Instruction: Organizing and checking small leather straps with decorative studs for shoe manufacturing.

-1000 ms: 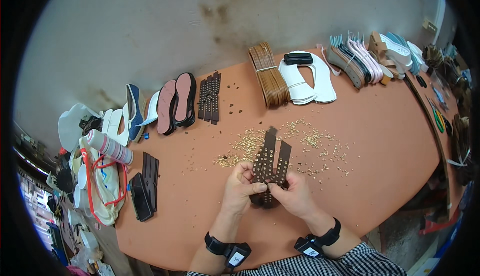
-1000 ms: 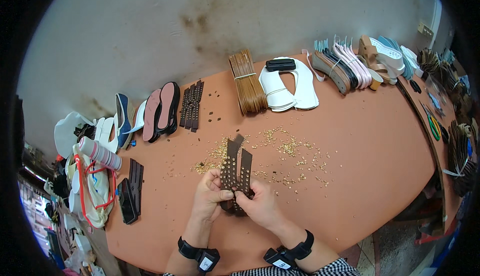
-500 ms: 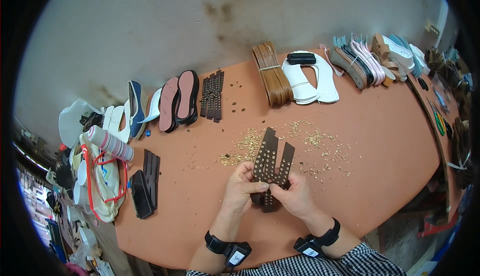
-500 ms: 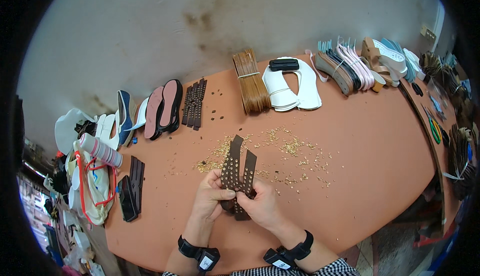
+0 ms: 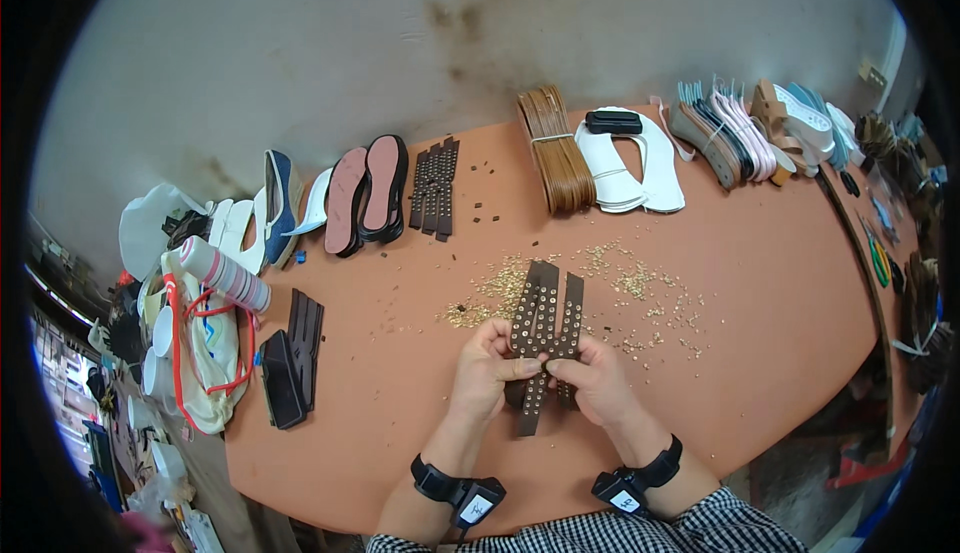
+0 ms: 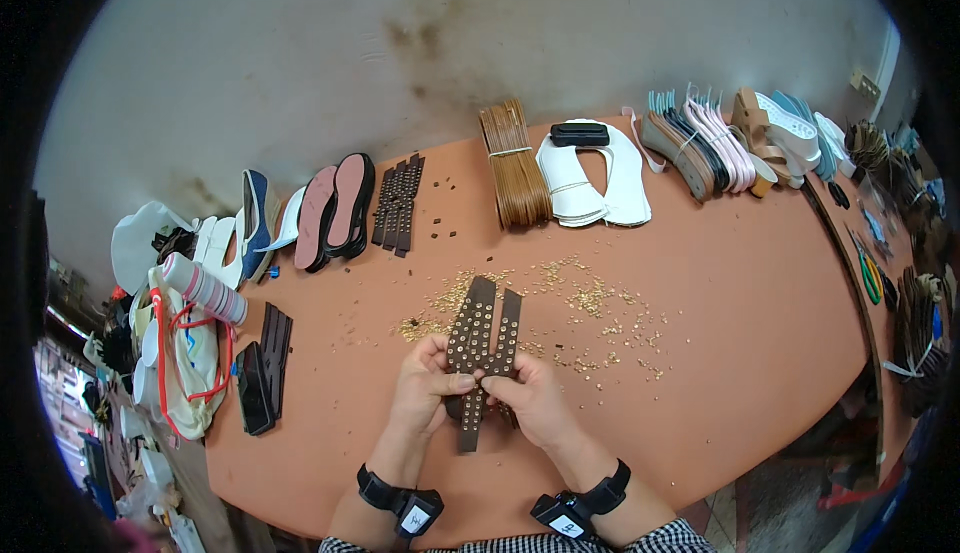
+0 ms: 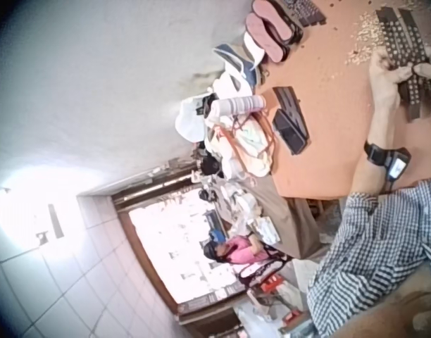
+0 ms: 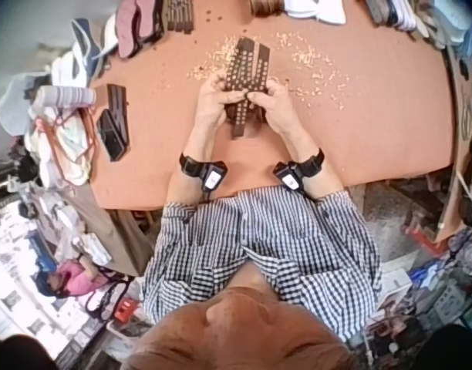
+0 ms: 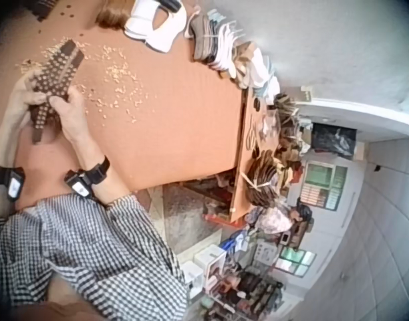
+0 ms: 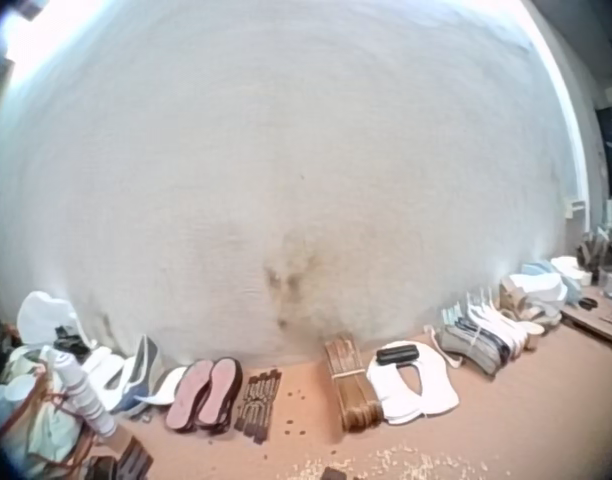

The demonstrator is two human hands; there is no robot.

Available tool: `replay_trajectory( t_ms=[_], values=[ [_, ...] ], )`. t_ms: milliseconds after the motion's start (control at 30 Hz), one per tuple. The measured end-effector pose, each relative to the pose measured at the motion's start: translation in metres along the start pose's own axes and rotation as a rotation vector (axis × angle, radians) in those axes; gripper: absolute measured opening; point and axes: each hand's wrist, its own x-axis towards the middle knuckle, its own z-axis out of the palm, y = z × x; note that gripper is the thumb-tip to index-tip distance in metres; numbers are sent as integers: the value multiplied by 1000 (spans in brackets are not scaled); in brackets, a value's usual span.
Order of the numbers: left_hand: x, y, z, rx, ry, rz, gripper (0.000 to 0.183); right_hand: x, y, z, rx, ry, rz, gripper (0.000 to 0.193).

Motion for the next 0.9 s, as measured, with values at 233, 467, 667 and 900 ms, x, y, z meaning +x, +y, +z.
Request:
replay_trajectory(
  t_ms=[233, 467, 667, 900],
  values=[
    [2, 22, -24, 187, 74, 76, 34, 5, -16, 5, 361, -17, 149, 27],
    [-1, 33, -44, 1028, 106, -107, 13, 6, -23, -16, 530, 103, 109, 20],
    [9, 11, -34, 1434, 57, 300, 9, 3, -28, -12, 694, 107, 165, 22],
    [13, 2, -28, 1688, 99, 362, 10, 6, -15, -9, 649, 60, 229, 24]
  ],
)
